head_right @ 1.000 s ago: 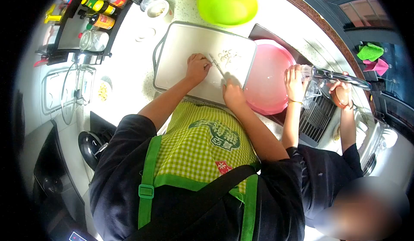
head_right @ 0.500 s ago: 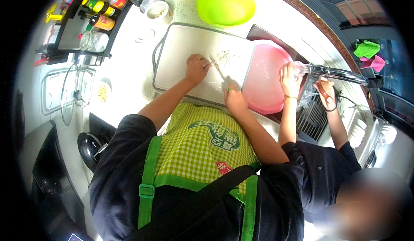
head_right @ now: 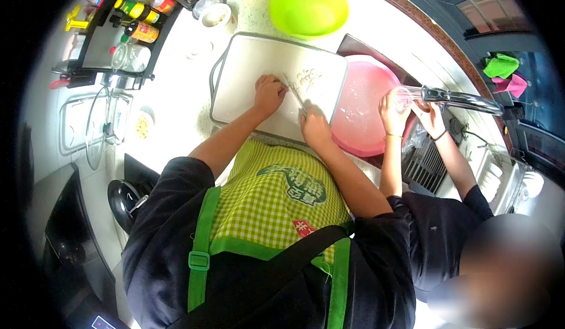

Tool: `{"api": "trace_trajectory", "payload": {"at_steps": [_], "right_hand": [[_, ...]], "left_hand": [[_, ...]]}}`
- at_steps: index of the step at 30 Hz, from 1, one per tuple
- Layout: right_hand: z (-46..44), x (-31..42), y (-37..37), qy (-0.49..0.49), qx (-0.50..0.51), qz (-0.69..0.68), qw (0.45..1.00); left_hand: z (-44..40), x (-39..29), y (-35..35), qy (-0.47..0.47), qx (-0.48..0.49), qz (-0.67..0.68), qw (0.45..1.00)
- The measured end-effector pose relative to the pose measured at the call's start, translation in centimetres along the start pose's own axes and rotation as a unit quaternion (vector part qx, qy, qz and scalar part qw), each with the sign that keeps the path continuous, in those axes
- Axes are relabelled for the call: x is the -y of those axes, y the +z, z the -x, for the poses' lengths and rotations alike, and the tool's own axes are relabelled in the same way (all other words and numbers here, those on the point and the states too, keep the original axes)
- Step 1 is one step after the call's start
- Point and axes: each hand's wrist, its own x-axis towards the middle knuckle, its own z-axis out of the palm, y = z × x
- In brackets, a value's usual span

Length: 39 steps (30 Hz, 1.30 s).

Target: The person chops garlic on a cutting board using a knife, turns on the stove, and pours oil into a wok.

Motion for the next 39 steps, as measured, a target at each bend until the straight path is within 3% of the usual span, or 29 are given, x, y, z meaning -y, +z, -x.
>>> {"api": "trace_trajectory", "payload": {"at_steps": [2, 3, 5, 7, 9, 11, 19, 24, 26, 29, 33, 35, 36, 38, 39], "right_hand": [[-0.2, -1.8, 1.9, -0.138, -0.168, -0.056, 0.974], [0.1, -1.5, 1.5, -0.139, -0.166, -0.056, 0.975], [0.9, -0.2, -0.3, -0.016, -0.039, -0.007, 0.999], [1.0, -0.8, 0.2, -0.025, -0.041, -0.015, 0.999], [1.3, -0.6, -0.2, -0.035, -0.044, -0.023, 0.998], [1.8, 0.3, -1.2, -0.005, 0.018, 0.013, 1.000], [0.4, 0.2, 0.2, -0.027, -0.002, 0.039, 0.999], [-0.8, -0.2, 0.7, -0.021, 0.000, 0.020, 1.000], [-0.2, -1.5, 1.3, -0.067, -0.070, -0.043, 0.994], [0.7, -1.8, 1.0, -0.027, 0.006, -0.011, 1.000], [0.8, -2.6, 2.0, -0.043, 0.006, -0.014, 0.999], [0.4, -2.7, 2.2, -0.147, -0.148, -0.058, 0.976], [0.5, -2.4, 1.2, -0.146, -0.148, -0.058, 0.976], [0.4, -1.8, -2.1, 0.011, -0.047, -0.075, 0.996], [0.2, -2.3, -2.3, 0.011, -0.048, -0.076, 0.996]], "left_hand": [[0.0, -0.2, -0.3, -0.002, -0.008, 0.013, 1.000], [0.2, -0.3, -0.4, -0.005, -0.014, 0.027, 1.000], [0.4, -0.1, -0.4, -0.010, 0.001, 0.029, 1.000], [0.5, 0.0, -0.4, -0.012, 0.016, 0.031, 0.999], [0.8, 0.0, -0.7, -0.001, -0.061, 0.013, 0.998], [1.3, 0.1, -1.4, -0.007, -0.055, 0.018, 0.998], [1.4, 0.6, -2.5, -0.005, -0.034, 0.022, 0.999], [0.3, 0.2, -3.6, -0.100, 0.053, -0.009, 0.994], [0.4, 1.0, -3.5, -0.089, 0.052, -0.009, 0.995], [0.6, 1.2, -3.4, -0.078, 0.052, -0.012, 0.996], [0.4, 0.6, -3.5, -0.091, 0.046, -0.025, 0.994], [0.3, 0.5, -3.6, -0.096, 0.049, -0.017, 0.994], [0.4, 0.4, -3.5, -0.103, 0.052, -0.009, 0.993], [0.3, 0.3, -2.7, -0.095, 0.050, 0.003, 0.994], [0.3, 0.1, -2.4, -0.088, 0.049, 0.014, 0.995]]}}
